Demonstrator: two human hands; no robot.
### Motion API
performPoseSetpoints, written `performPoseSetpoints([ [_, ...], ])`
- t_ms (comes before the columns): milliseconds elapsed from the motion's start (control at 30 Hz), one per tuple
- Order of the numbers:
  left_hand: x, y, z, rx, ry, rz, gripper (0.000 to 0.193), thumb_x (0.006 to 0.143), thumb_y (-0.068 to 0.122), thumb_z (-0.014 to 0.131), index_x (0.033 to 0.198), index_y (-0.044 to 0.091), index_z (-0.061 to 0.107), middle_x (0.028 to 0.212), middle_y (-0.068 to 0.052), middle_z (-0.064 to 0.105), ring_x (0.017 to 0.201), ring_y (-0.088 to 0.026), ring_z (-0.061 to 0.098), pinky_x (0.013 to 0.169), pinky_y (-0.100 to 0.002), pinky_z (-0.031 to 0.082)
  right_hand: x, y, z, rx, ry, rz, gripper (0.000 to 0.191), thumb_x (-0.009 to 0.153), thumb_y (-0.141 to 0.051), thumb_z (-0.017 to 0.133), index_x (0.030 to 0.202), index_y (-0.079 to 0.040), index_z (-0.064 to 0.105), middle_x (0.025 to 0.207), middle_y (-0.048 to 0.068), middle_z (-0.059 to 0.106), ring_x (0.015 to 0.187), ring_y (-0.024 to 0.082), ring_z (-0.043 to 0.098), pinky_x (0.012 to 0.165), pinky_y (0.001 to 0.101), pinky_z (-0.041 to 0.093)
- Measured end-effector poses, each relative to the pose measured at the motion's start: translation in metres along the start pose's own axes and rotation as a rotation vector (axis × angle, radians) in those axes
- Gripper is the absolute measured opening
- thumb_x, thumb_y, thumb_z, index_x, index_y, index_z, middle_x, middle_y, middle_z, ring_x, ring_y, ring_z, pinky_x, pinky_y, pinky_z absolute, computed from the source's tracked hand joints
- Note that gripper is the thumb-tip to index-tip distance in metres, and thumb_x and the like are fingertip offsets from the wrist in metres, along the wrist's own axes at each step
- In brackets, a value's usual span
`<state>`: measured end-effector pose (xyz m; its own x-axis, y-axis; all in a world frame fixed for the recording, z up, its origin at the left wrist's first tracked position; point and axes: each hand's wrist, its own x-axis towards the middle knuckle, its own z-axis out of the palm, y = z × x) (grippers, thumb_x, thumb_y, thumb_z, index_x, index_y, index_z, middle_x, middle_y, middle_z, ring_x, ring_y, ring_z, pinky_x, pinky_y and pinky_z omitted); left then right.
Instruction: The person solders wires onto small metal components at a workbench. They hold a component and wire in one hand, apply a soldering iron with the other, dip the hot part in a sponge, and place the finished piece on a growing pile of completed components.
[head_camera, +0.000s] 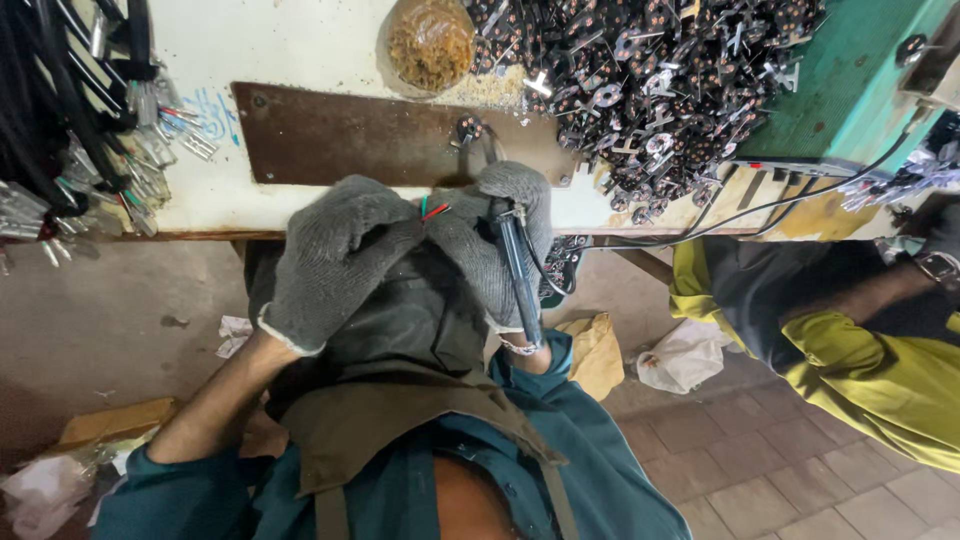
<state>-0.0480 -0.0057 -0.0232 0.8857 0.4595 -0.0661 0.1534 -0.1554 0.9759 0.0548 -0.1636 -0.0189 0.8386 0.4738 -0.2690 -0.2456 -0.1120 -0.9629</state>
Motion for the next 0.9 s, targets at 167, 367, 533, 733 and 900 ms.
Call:
performPoseSetpoints([
  [167, 0.005, -0.002, -0.006, -0.149, -0.122, -0.209, 0.01, 0.091, 0.007, 0.077, 0.093, 0.001, 0.07, 0.088, -0.009, 0.068, 0.078, -0.018, 0.064, 0.072, -0.032, 0.052, 0.007, -0.006, -0.012, -0.182, -0.158, 0.061, 0.056, 0.086, 0.002, 0.082, 0.13, -0.005, 0.049, 0.112, 0.009, 0.071, 0.106, 0.019, 0.072, 0.096, 0.032, 0.059],
  [367, 0.003, 0.003, 0.0, -0.466, -0.014, -0.503, 0.013, 0.091, 0.008, 0.077, 0.098, 0.003, 0.067, 0.084, -0.006, 0.064, 0.07, -0.009, 0.06, 0.064, -0.027, 0.049, 0.005, 0.003, -0.003, -0.3, -0.103, -0.19, 0.048, 0.089, 0.008, 0.081, 0.125, -0.005, 0.053, 0.108, 0.009, 0.066, 0.099, 0.016, 0.065, 0.094, 0.03, 0.055],
  [533, -0.007, 0.003, 0.003, 0.099, 0.016, 0.068, 0.019, 0.09, 0.013, 0.08, 0.106, 0.007, 0.072, 0.103, -0.009, 0.072, 0.093, -0.023, 0.071, 0.082, -0.031, 0.057, -0.002, 0.007, 0.008, -0.131, 0.106, -0.102, 0.054, 0.084, 0.008, 0.08, 0.125, -0.008, 0.048, 0.107, 0.005, 0.063, 0.096, 0.014, 0.065, 0.088, 0.0307, 0.057],
  [733, -0.009, 0.01, -0.001, 0.383, 0.028, 0.216, 0.025, 0.092, 0.013, 0.077, 0.115, 0.004, 0.071, 0.113, -0.014, 0.072, 0.099, -0.034, 0.073, 0.083, -0.042, 0.058, -0.007, 0.008, 0.005, -0.162, 0.055, -0.09, 0.053, 0.088, 0.007, 0.086, 0.127, -0.007, 0.052, 0.108, 0.011, 0.072, 0.094, 0.015, 0.07, 0.091, 0.0308, 0.056],
  [900, -0.002, 0.012, -0.007, -0.135, 0.003, -0.258, 0.016, 0.099, 0.014, 0.072, 0.111, 0.005, 0.071, 0.097, -0.009, 0.076, 0.087, -0.026, 0.076, 0.08, -0.038, 0.058, -0.006, 0.011, -0.002, -0.413, -0.208, -0.24, 0.054, 0.084, 0.013, 0.083, 0.125, -0.009, 0.056, 0.118, 0.012, 0.069, 0.108, 0.021, 0.07, 0.098, 0.0316, 0.057],
])
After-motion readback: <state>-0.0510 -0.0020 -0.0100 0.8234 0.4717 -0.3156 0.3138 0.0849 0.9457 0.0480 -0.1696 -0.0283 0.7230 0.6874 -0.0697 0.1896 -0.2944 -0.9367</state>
